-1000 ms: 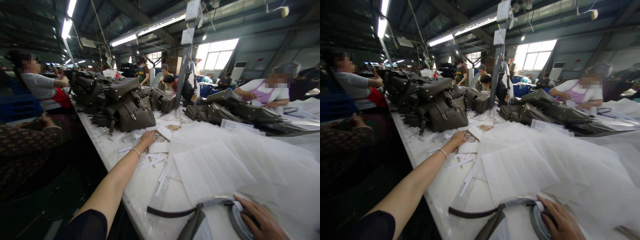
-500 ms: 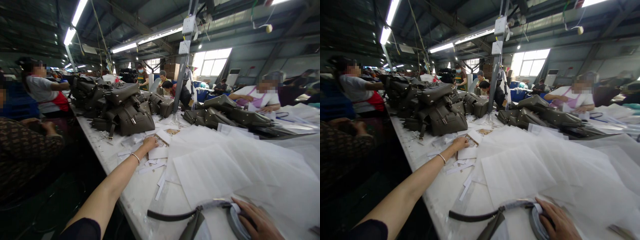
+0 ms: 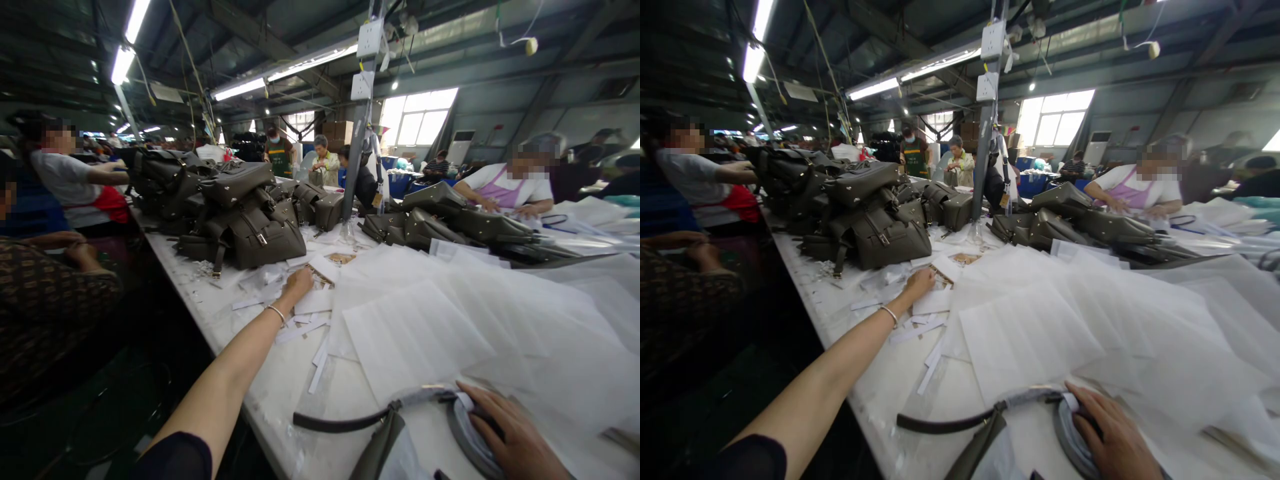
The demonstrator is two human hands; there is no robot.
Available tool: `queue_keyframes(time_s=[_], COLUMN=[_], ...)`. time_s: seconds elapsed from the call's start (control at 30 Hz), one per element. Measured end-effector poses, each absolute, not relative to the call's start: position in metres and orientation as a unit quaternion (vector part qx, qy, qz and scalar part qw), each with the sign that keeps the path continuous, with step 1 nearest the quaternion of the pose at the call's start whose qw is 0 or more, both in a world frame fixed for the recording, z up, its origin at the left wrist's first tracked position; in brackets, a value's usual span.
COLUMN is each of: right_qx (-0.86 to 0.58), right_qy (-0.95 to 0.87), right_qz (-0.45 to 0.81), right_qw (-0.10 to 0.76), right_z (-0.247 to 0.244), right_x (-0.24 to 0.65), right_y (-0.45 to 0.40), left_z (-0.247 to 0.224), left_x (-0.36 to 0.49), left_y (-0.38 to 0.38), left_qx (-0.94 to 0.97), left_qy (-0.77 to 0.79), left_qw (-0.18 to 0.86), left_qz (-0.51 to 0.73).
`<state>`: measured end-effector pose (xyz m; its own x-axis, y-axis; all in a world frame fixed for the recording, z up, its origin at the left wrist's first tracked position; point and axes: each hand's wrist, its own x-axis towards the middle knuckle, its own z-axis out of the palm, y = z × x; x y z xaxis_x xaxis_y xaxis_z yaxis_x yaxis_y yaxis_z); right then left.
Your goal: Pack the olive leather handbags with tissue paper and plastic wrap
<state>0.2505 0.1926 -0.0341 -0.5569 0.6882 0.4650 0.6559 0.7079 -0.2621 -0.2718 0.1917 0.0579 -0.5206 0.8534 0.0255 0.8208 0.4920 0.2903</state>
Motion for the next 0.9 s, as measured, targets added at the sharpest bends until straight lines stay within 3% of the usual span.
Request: queue_keyframes(time_s=[0.47,0.9], right_qx=[-0.385,-0.388], right_qy=[-0.878,-0.875], right_qz=[0.044,0.052], right_qw=[0.280,0.285], right_z=[-0.038,-0.027], right_x=[0.249,0.244], right_y=[0.193,0.189], left_z=[0.061,0.080], left_x=[-0.264,-0.284], left_y=[0.189,0.182], left_qx=[0.639,0.584], left_qy=[0.762,0.804], left_qw=[-0.025,-0.031], left_qz=[0.102,0.105])
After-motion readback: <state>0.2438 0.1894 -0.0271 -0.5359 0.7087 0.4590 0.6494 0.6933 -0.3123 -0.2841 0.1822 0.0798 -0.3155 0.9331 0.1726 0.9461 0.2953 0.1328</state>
